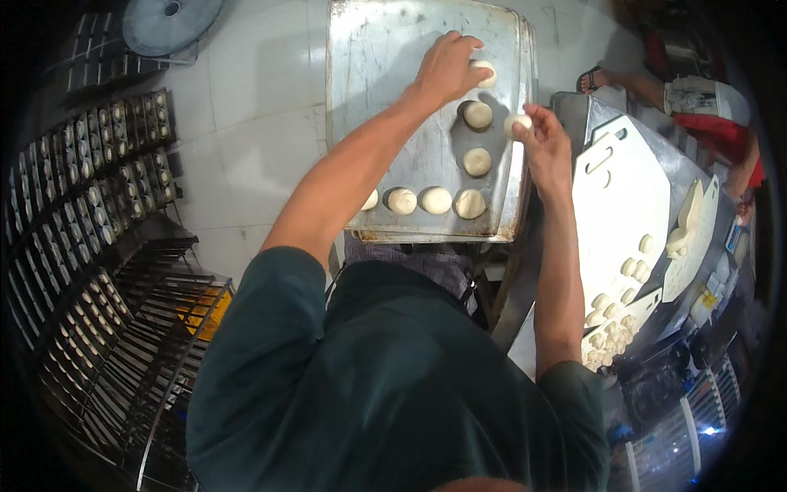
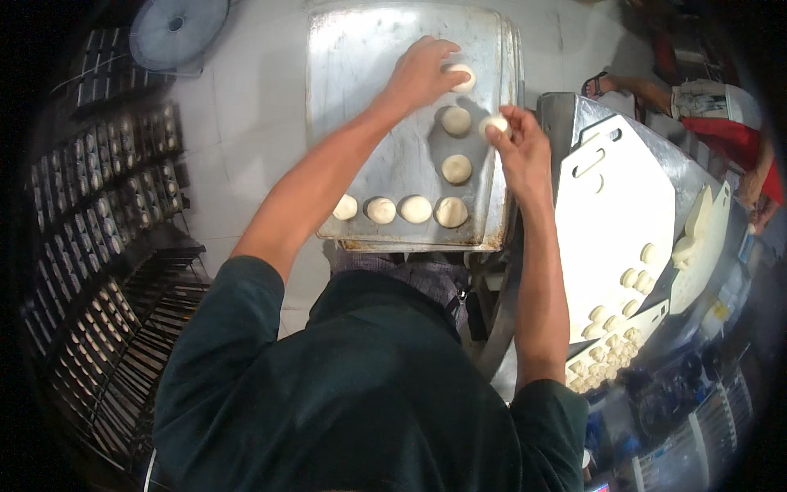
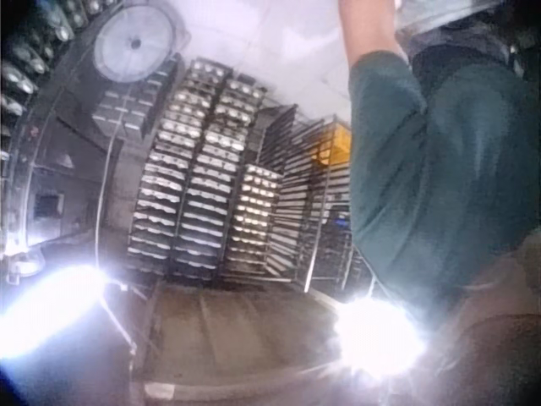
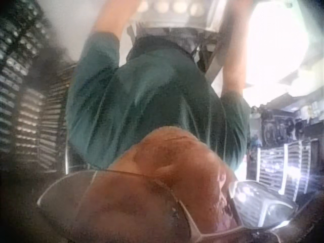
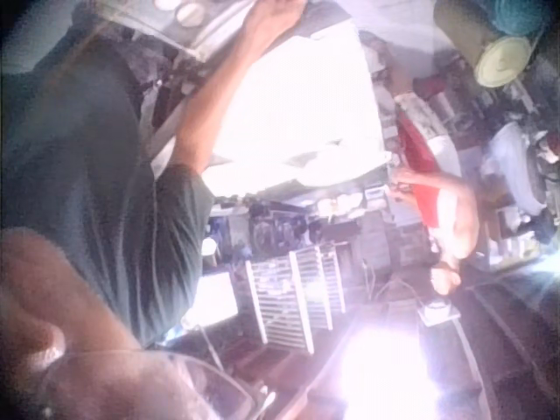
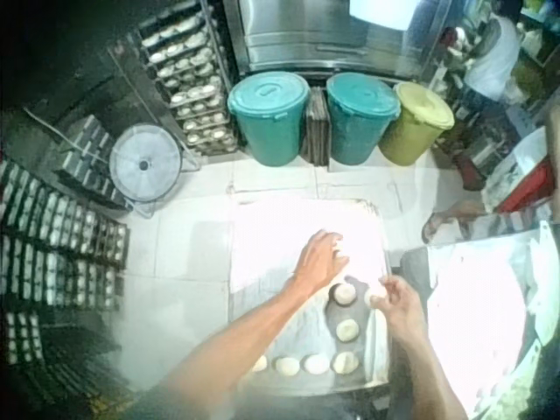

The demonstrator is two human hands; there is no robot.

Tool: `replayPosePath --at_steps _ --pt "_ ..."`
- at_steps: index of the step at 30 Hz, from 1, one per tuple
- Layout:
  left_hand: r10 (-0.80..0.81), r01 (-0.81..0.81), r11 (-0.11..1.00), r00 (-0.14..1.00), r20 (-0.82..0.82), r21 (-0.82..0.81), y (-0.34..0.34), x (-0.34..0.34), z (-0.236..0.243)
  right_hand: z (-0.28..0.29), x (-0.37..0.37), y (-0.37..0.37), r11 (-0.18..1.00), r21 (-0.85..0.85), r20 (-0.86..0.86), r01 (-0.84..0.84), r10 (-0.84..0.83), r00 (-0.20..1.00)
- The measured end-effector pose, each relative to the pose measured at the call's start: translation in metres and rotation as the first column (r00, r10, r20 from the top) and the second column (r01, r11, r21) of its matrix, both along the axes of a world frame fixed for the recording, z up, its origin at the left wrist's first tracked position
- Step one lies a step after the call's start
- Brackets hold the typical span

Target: The person places small dough rounds onto a template and uses a mechanical dough divider to cut and shape them before arranging the pieces on a baking tray and placing the tray into a rack.

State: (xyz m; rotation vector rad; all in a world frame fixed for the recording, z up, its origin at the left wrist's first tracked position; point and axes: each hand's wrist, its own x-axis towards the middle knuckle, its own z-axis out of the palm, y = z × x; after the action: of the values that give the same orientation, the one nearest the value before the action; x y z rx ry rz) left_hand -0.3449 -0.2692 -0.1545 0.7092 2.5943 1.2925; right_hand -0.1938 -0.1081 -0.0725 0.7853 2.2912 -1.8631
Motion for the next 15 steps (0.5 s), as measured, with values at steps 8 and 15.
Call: replayPosePath --at_steps 8,15 --pt "0.143 -0.174 0.976 0.966 0.217 0.132 -0.054 0.068 0.043 -0.055 -0.16 0.013 0.893 0.432 -0.233 -0.128 0.248 0.94" --pt "0.145 -0.16 0.98 0.981 0.126 0.12 -0.069 0.123 0.049 -0.095 -0.164 0.029 0.381 0.925 -0.142 -0.01 0.369 0.918"
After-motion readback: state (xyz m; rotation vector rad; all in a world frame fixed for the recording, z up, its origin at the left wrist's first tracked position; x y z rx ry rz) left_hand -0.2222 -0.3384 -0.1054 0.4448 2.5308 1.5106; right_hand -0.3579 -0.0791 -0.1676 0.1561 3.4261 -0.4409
